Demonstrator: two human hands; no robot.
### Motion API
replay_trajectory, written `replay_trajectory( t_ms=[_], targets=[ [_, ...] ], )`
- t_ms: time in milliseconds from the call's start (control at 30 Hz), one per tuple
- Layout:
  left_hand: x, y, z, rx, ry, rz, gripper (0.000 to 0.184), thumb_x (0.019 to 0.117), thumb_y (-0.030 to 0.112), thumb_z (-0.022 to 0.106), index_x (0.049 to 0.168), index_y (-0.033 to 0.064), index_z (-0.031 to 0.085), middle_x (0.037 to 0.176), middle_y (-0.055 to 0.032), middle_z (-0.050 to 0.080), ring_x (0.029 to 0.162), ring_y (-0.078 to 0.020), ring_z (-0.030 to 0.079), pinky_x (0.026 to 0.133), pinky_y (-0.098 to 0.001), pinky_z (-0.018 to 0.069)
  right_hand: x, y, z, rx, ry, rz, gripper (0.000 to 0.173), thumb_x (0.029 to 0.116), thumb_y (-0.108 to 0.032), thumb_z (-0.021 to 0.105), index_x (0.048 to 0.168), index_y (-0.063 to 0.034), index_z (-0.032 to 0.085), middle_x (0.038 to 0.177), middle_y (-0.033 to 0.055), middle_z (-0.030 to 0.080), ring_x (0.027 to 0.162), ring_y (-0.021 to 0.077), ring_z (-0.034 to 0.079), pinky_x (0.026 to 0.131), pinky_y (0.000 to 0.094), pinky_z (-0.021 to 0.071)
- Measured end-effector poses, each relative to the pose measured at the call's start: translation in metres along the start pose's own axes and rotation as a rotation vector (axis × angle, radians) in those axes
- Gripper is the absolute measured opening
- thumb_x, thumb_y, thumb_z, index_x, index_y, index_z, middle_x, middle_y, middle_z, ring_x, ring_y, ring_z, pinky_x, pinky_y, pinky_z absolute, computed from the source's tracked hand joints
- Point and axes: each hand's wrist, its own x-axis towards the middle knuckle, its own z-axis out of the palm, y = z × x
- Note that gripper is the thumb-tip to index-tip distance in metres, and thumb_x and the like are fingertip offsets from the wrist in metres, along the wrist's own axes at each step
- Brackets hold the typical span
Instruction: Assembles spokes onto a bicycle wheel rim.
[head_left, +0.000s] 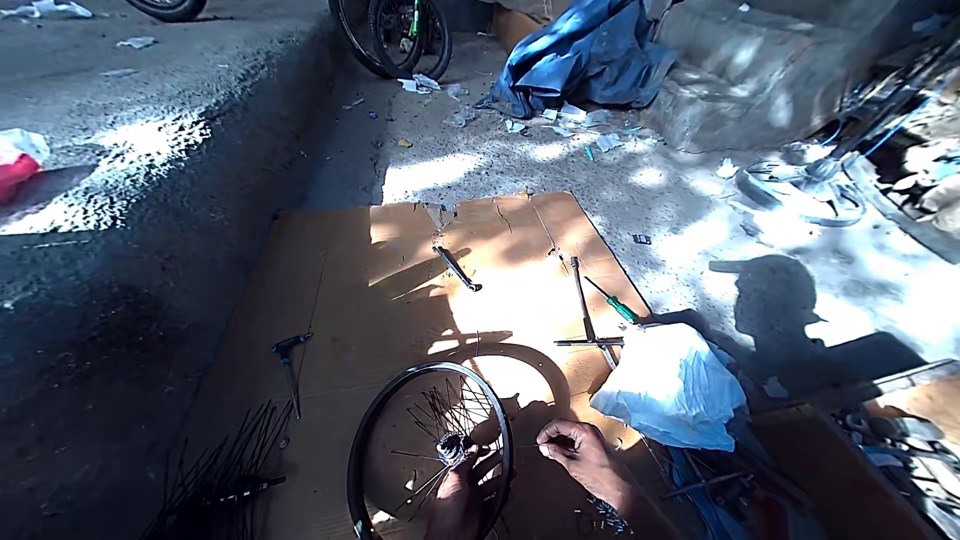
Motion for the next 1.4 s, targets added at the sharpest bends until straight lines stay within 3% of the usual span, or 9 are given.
replay_trajectory(
  t_ms=[267,433,500,600,700,833,967,1133,1400],
  targets=[
    [0.001,0.0,-0.001,-0.017,0.008,0.002,0.041,0.1089,0.032,0.044,0.135,0.0023,0.054,0.122,-0.0265,0.068,0.091,-0.0402,0.073,0.074,-0.0513,0.0611,0.005,-0.011,0.017,0.132,-0.054,0.235,0.024,0.1044,-0.021,0.049,0.123,-0.0102,0.06,0.089,0.0057,0.061,0.066,0.0158,0.06,0.059,0.0334,0.0548],
    [-0.001,0.0,0.001,-0.037,0.019,0.002,0.04,0.109,0.032,0.043,0.134,0.0024,0.055,0.122,-0.0261,0.068,0.091,-0.0406,0.073,0.074,-0.0521,0.0613,0.003,-0.015,0.031,-0.016,-0.011,0.439,0.05,0.1091,-0.052,0.033,0.136,-0.0163,0.056,0.082,0.0054,0.064,0.065,0.0196,0.062,0.063,0.0403,0.0542],
    [0.0,0.001,0.0,-0.04,0.008,0.001,0.041,0.1092,0.032,0.043,0.135,0.002,0.054,0.122,-0.0264,0.068,0.091,-0.0405,0.073,0.074,-0.0518,0.0615,-0.003,-0.019,0.025,0.039,-0.067,0.385,0.048,0.1088,-0.04,0.041,0.15,-0.0154,0.044,0.11,0.0093,0.068,0.088,0.0219,0.07,0.078,0.0431,0.06],
    [0.001,-0.002,0.0,-0.03,0.009,0.002,0.041,0.1092,0.032,0.044,0.135,0.0018,0.054,0.122,-0.0269,0.068,0.09,-0.0401,0.073,0.072,-0.0504,0.0619,-0.003,-0.014,0.029,0.14,0.029,0.275,0.036,0.1068,-0.026,0.043,0.137,-0.0137,0.057,0.089,0.0066,0.061,0.066,0.017,0.06,0.06,0.0354,0.0539],
    [0.0,-0.003,0.001,-0.03,0.018,0.0,0.04,0.1093,0.031,0.044,0.135,0.0018,0.053,0.121,-0.0262,0.069,0.088,-0.0393,0.073,0.072,-0.0497,0.0621,0.0,-0.013,0.031,0.18,0.043,0.372,0.048,0.1106,-0.045,0.034,0.128,-0.0139,0.066,0.066,0.0018,0.052,0.05,0.0152,0.048,0.05,0.0337,0.0445],
    [0.002,-0.002,-0.004,-0.025,0.005,0.007,0.042,0.1099,0.032,0.042,0.137,0.0013,0.053,0.124,-0.0269,0.067,0.091,-0.0402,0.073,0.074,-0.0505,0.0619,-0.001,-0.023,0.025,-0.002,-0.064,0.345,0.039,0.107,-0.03,0.043,0.142,-0.0148,0.051,0.111,0.0083,0.066,0.086,0.0195,0.068,0.076,0.0403,0.0596],
    [-0.001,0.001,0.002,-0.035,0.008,0.02,0.04,0.1096,0.031,0.042,0.132,0.0009,0.055,0.118,-0.0256,0.07,0.089,-0.039,0.073,0.072,-0.0503,0.0621,0.004,-0.015,0.033,0.173,0.055,0.359,0.042,0.1112,-0.039,0.035,0.125,-0.0133,0.066,0.069,0.0013,0.05,0.051,0.0139,0.046,0.048,0.0321,0.0428],
    [0.002,0.002,-0.002,-0.004,-0.003,0.027,0.042,0.1104,0.032,0.04,0.137,0.0018,0.052,0.122,-0.0259,0.069,0.089,-0.0388,0.073,0.072,-0.0501,0.0612,0.003,-0.024,0.031,0.08,-0.033,0.325,0.037,0.1075,-0.024,0.043,0.141,-0.0122,0.051,0.103,0.0083,0.064,0.078,0.019,0.066,0.069,0.0381,0.059],
    [-0.005,0.006,-0.001,0.086,-0.051,0.047,0.029,0.1077,0.019,0.037,0.115,-0.0035,0.054,0.106,-0.027,0.071,0.085,-0.038,0.072,0.074,-0.05,0.0608,0.018,-0.019,0.036,0.208,0.032,0.307,0.028,0.1075,-0.024,0.042,0.126,-0.015,0.062,0.082,0.0028,0.054,0.059,0.0139,0.05,0.051,0.0318,0.044]
  ],
)
